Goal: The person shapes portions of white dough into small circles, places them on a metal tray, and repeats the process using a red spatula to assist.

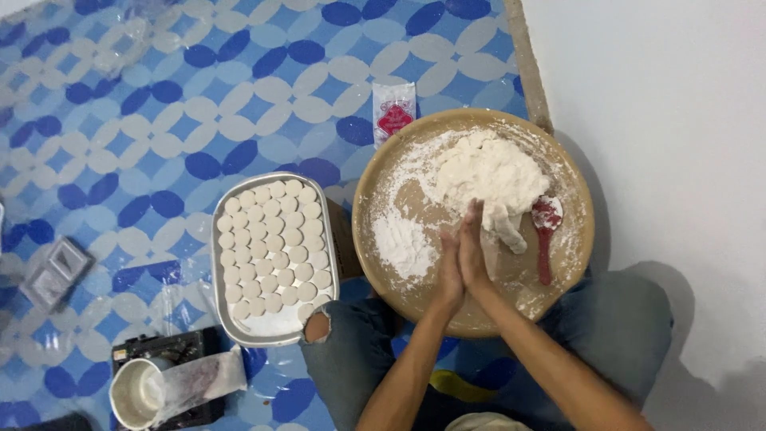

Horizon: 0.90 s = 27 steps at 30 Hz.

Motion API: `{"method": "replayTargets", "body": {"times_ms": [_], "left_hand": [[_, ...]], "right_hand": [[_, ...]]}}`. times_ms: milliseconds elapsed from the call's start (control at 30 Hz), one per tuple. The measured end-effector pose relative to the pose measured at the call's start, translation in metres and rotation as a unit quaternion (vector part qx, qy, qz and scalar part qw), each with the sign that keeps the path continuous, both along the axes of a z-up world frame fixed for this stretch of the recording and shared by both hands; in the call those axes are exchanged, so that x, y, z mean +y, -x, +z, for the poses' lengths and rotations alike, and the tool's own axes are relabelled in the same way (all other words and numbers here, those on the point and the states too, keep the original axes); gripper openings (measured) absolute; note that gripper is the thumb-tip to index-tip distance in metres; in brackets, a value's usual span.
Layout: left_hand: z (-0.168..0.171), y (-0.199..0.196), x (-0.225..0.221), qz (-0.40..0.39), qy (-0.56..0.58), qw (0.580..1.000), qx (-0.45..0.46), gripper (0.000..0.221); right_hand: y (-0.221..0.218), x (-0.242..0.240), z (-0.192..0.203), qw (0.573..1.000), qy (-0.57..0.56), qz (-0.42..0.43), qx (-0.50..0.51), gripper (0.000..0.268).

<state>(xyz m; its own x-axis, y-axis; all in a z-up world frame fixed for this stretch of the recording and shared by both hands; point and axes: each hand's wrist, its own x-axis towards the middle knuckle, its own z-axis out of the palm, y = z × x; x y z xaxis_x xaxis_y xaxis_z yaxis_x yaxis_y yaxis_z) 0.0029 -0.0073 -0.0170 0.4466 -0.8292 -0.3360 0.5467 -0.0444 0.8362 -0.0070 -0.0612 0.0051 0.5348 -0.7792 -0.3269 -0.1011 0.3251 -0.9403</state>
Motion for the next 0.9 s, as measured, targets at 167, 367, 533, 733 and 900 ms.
{"method": "replayTargets", "body": {"times_ms": [167, 367, 533, 733, 900], "left_hand": [[0.007, -0.01, -0.01, 0.05, 0.01, 0.998, 0.033, 0.097], [0.013, -0.027, -0.03, 0.095, 0.014, 0.993, 0.067, 0.097], [0.015, -0.031, -0.031, 0.111, 0.01, 0.99, 0.088, 0.096], [0.012, -0.013, -0.016, 0.133, 0.003, 0.984, 0.12, 0.096], [0.026, -0.007, -0.003, 0.149, -0.003, 0.979, 0.137, 0.095]], "right_hand": [[0.0, 0.009, 0.007, 0.998, -0.037, 0.027, -0.03, 0.087], [0.005, 0.024, 0.003, 0.998, -0.043, 0.039, -0.013, 0.082], [0.002, 0.015, 0.0, 0.994, -0.06, 0.096, -0.007, 0.084], [-0.002, -0.004, 0.01, 0.977, 0.114, 0.182, 0.015, 0.079], [-0.012, -0.031, -0.048, 0.907, 0.372, 0.171, 0.093, 0.078]]}}
